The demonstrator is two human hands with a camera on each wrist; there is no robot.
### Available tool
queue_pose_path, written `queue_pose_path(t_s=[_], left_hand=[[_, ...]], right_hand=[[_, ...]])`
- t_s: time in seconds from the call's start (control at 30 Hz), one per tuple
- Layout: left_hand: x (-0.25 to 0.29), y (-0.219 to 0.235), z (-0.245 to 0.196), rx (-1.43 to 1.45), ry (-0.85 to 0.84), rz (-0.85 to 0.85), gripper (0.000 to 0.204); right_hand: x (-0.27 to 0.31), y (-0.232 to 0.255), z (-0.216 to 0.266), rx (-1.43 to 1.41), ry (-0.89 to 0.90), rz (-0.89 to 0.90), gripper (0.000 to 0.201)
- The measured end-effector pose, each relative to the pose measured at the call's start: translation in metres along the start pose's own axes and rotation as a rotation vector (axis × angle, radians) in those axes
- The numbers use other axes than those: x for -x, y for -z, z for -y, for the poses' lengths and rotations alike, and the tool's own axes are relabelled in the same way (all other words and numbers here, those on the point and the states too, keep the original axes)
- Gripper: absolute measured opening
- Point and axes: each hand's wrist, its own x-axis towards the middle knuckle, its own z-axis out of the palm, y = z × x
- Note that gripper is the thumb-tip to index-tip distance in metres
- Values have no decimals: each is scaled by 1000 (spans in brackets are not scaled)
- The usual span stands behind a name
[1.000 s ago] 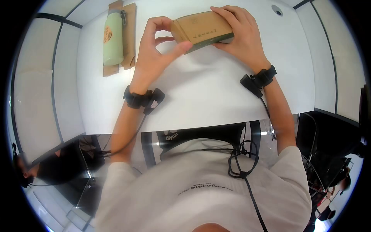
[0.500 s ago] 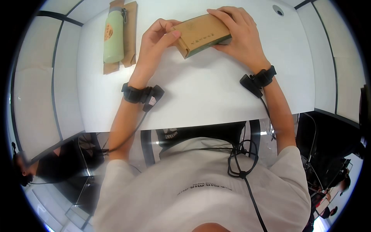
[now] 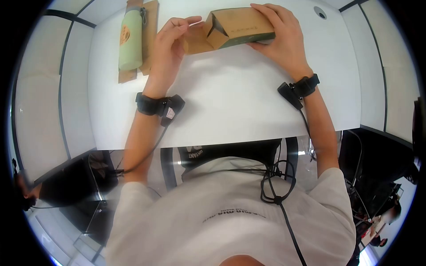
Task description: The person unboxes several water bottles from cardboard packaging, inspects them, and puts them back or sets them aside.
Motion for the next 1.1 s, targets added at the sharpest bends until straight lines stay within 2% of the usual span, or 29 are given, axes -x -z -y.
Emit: queue_pose_path(t_s=[0.07, 0.1, 0.2, 0.33, 0.4, 0.43, 0.5, 0.57, 0.6, 0.63, 0.7, 0.8, 0.87, 0.9, 0.97, 1.03, 1.1], left_hand=[[2, -4, -4, 187, 47, -7, 32], [2, -3, -4, 188, 47, -7, 32], [2, -1, -5, 401, 189, -35, 43], [2, -7, -1, 213, 167, -60, 42], [2, -4, 5, 152, 175, 47, 41], [1, -1, 7, 154, 174, 43, 41], [1, 6, 10, 163, 256, 177, 41], [2, 2, 16, 136, 239, 158, 41], [2, 1, 18, 150, 184, 200, 40], [3, 0, 22, 164, 132, 241, 39], [4, -1, 26, 98, 109, 233, 48], [3, -2, 22, 43, 62, 223, 45], [2, -2, 22, -145, -141, 80, 43], [2, -3, 20, -145, -139, 82, 43], [4, -9, 14, -342, -405, -98, 44], [3, -5, 8, -512, -516, -74, 46], [5, -7, 3, -401, -429, -54, 40]], right_hand=[[0, 0, 1, 9, -74, -32, 80], [0, -1, 0, 10, -74, -32, 80], [1, -3, -3, 2, -132, -67, 81], [0, -2, 1, 31, -181, -108, 79], [-1, -2, 0, -38, -154, -133, 79], [0, -2, -2, -110, -133, -156, 79], [1, -2, -2, -148, -126, -136, 81], [1, -5, -3, -211, -60, -116, 84], [-1, 4, 5, -274, -113, -30, 87], [-1, 4, 6, -275, -112, -29, 87], [1, 2, 7, -420, -106, 17, 90], [0, 3, 12, -426, -107, 36, 93], [0, 4, 12, -472, -130, 57, 94], [0, 3, 13, -468, -138, 53, 94], [0, 1, 13, -461, -157, 44, 94], [1, 3, 16, -474, -191, 84, 87], [5, -7, 10, -443, -101, 20, 81]])
